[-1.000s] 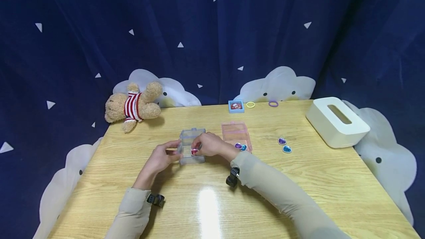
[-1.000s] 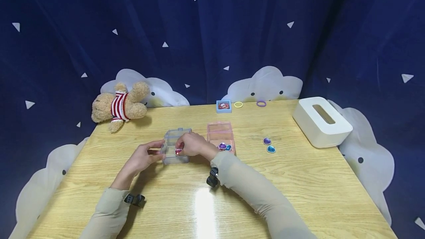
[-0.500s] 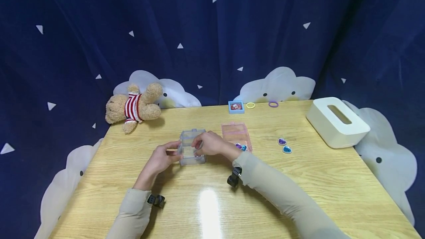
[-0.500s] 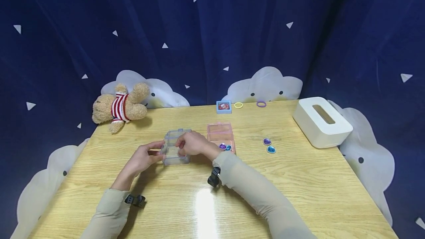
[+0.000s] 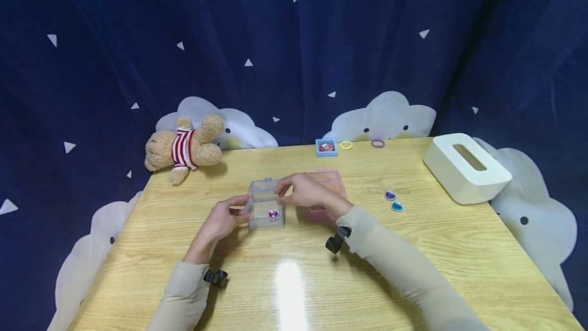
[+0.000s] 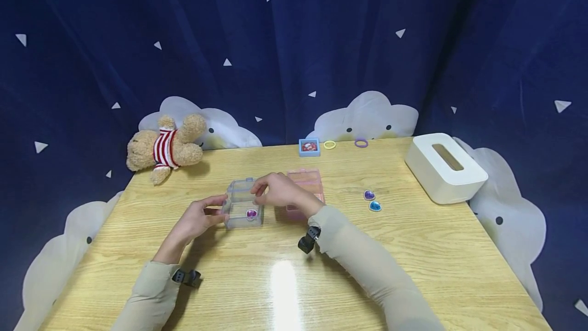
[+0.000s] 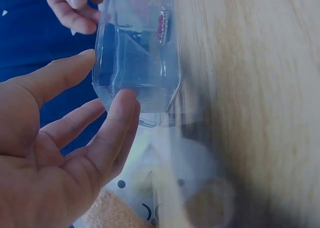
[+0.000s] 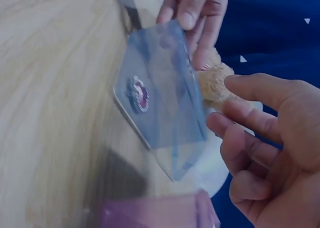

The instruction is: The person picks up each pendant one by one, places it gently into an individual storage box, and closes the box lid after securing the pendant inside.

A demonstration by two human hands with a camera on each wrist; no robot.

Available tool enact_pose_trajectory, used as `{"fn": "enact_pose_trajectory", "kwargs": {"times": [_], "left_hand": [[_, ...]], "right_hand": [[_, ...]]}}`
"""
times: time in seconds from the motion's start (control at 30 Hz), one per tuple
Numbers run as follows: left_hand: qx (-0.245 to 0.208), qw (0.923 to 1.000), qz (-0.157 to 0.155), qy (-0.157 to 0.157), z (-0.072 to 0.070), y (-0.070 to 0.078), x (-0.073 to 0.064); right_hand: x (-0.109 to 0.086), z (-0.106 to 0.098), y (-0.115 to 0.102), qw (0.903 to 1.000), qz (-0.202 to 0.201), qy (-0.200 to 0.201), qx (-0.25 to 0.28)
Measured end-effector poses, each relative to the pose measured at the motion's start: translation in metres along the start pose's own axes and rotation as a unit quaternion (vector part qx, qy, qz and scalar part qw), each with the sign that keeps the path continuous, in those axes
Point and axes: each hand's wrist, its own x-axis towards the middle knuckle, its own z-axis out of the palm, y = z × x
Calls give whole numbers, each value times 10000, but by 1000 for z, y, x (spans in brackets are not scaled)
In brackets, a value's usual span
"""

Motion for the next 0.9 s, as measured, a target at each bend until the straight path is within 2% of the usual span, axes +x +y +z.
{"fn": "enact_pose_trajectory", "kwargs": {"times": [0.13, 0.3, 0.6, 0.9], "left_hand": [[-19, 10000, -52, -18, -1, 1, 0], [20, 10000, -28, -39, -3, 0, 0], [74, 10000, -21, -32, -3, 0, 1], [36, 10000, -58, -39, -2, -1, 0]], "right_hand": [[-8, -12, 5, 9999, 48, 89, -78], [-21, -29, 13, 9991, 295, 281, -94], [-47, -51, 40, 9969, 408, 673, -40], [-75, -69, 62, 9932, 528, 993, -294]]}}
